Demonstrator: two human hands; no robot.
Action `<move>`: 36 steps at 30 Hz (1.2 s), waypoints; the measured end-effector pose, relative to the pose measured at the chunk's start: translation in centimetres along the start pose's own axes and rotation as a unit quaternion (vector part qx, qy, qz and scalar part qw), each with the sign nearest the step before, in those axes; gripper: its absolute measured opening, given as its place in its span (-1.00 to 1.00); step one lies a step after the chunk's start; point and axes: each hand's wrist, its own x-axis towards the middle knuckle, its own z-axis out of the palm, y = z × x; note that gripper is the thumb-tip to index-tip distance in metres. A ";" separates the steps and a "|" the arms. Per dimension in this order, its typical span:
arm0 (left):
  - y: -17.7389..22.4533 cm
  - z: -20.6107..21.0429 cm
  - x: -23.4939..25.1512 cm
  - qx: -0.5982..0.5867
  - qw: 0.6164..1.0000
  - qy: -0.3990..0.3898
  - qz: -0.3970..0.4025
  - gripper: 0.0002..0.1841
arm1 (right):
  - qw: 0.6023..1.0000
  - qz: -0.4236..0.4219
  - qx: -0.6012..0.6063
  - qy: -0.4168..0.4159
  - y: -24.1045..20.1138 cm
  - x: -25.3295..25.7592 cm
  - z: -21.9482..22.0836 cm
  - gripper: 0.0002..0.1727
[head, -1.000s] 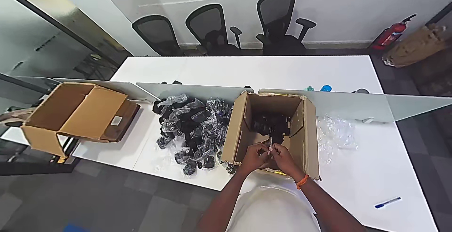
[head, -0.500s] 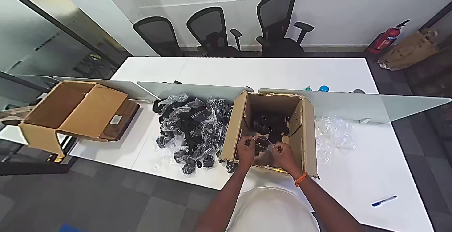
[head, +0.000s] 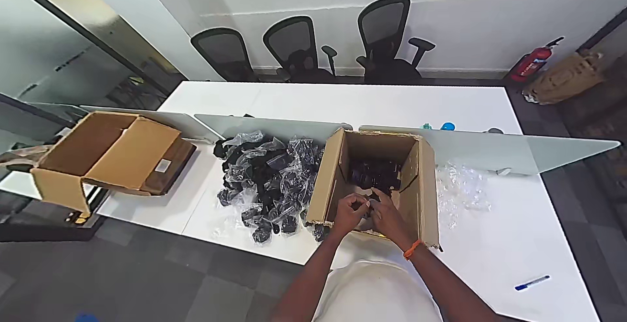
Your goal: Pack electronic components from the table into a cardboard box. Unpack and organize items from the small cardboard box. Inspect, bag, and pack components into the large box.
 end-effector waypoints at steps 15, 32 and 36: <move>2.4 -4.4 0.4 -0.035 0.992 0.013 -0.123 -0.50 | 0.886 0.026 0.455 0.087 -0.3 -1.8 -2.5 -0.44; 9.6 0.5 1.5 0.069 0.998 -0.009 -0.009 -0.58 | 0.575 0.228 0.781 0.085 -1.3 -1.5 -2.0 -0.36; 10.7 1.3 1.6 0.069 0.997 -0.036 0.002 -0.61 | 0.556 0.229 0.797 0.055 -0.8 -1.0 -1.9 -0.36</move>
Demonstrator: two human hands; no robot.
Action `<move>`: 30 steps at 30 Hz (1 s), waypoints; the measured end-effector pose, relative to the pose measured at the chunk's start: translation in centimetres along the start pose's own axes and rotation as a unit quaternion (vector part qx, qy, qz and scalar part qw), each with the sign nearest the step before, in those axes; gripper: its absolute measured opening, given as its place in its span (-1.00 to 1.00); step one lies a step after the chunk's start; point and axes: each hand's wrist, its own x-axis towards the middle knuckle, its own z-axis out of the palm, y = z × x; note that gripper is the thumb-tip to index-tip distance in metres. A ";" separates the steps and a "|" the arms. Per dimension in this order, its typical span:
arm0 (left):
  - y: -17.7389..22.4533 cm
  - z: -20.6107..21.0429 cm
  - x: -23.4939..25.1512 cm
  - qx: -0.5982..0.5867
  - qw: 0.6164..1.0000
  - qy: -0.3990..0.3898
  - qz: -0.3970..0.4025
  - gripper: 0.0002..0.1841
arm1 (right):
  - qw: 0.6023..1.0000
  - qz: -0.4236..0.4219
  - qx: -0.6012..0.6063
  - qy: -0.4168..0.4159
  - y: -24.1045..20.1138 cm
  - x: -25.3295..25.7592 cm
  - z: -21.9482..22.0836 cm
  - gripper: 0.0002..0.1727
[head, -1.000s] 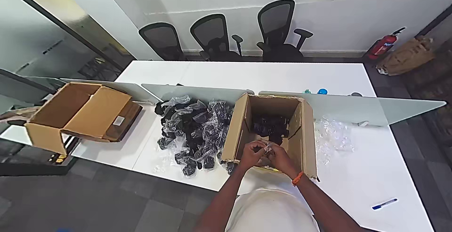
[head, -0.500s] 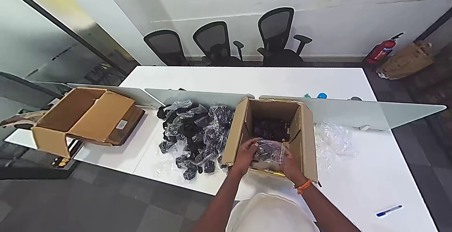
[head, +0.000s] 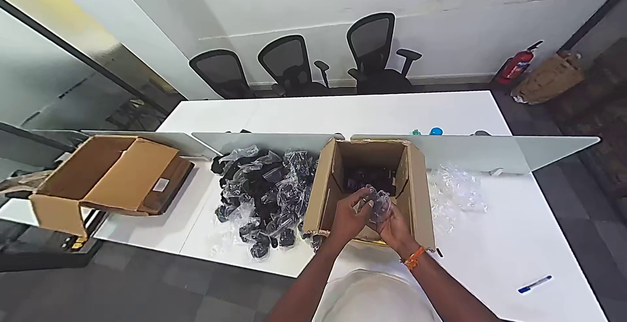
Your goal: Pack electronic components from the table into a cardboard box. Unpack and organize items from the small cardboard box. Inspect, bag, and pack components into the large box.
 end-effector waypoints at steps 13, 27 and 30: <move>2.9 -0.1 -0.2 -0.036 0.990 0.067 0.115 -0.68 | 0.997 0.037 0.019 -0.067 -0.3 -0.2 0.4 -0.29; 1.1 -1.7 0.3 -0.137 0.958 0.212 0.136 -0.75 | 0.997 -0.047 -0.038 -0.050 -0.4 -0.5 -0.5 -0.58; -2.4 -3.3 0.4 -0.074 0.971 0.218 0.066 -0.71 | 0.981 -0.135 -0.125 -0.061 -1.4 -0.3 -1.4 -0.53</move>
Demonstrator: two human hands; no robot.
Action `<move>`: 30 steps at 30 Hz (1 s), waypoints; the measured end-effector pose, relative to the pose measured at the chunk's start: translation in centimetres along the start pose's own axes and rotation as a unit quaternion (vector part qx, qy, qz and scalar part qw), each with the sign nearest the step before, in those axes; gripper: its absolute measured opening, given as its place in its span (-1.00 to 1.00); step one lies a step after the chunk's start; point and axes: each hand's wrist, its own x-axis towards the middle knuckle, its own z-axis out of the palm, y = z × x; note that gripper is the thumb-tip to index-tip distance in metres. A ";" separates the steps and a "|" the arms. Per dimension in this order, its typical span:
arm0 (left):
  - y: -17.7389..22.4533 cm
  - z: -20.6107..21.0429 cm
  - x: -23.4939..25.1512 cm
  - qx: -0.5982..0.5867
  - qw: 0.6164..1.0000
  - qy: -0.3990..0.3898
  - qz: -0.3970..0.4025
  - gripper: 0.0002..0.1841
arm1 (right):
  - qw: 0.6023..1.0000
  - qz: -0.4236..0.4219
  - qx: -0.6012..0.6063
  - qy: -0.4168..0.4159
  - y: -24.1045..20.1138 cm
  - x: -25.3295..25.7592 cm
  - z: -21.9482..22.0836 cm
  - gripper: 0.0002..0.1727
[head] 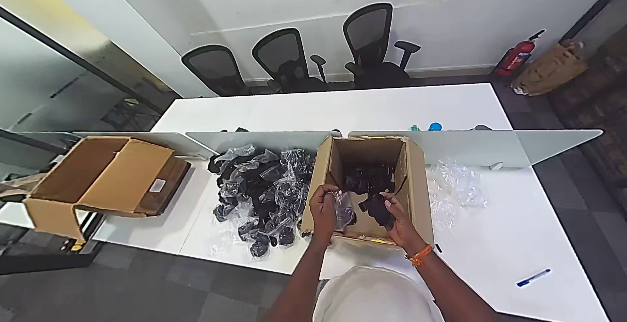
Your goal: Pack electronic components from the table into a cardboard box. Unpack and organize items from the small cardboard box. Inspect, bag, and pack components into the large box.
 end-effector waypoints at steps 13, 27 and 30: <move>-6.2 2.5 -3.7 -0.031 0.907 -0.369 -0.201 -0.35 | 0.930 -0.151 -0.321 -0.091 0.2 0.6 -0.8 -0.42; -7.6 2.2 -4.3 0.035 0.938 -0.318 -0.129 0.17 | 0.867 -0.228 -0.424 -0.131 0.8 0.2 -1.8 -0.76; -7.4 2.3 -4.3 0.002 0.947 -0.301 -0.108 0.14 | 0.858 -0.246 -0.426 -0.150 0.8 0.2 -2.0 -0.76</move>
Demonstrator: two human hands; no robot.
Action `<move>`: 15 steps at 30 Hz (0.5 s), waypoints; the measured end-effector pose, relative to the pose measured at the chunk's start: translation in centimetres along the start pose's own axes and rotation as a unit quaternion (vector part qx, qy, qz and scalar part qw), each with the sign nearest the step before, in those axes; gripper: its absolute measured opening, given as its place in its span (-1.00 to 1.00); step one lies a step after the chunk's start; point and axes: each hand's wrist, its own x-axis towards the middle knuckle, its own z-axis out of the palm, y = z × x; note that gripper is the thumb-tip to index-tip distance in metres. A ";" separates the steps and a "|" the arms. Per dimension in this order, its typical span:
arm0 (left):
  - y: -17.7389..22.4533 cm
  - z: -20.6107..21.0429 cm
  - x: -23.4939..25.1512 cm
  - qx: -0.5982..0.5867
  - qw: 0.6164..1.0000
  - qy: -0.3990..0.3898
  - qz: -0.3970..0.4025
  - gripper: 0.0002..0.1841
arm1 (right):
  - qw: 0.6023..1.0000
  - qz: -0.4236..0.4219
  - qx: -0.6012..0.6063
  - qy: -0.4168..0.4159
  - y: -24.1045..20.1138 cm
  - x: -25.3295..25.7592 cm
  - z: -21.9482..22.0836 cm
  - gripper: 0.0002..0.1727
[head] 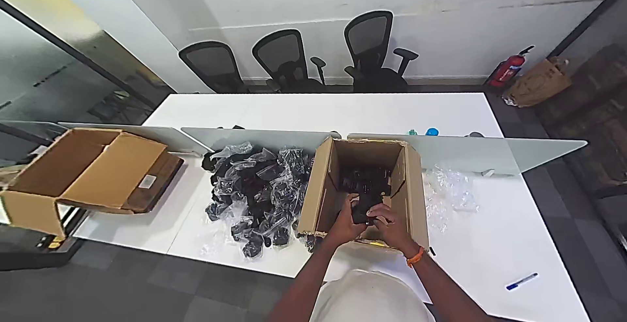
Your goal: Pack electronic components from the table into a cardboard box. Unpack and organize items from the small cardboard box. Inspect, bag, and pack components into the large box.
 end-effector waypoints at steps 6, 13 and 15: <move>0.6 0.0 -0.1 -0.035 0.999 -0.003 0.004 0.23 | 1.000 -0.019 -0.004 0.003 -0.2 0.2 0.1 -0.75; 0.6 -0.6 0.0 -0.053 0.997 -0.008 -0.054 -0.50 | 0.994 0.043 -0.082 0.057 -0.2 0.4 0.5 -0.52; 0.4 -0.9 0.1 -0.082 0.995 0.013 -0.053 -0.50 | 0.988 0.083 -0.104 0.078 -0.3 0.4 0.6 -0.30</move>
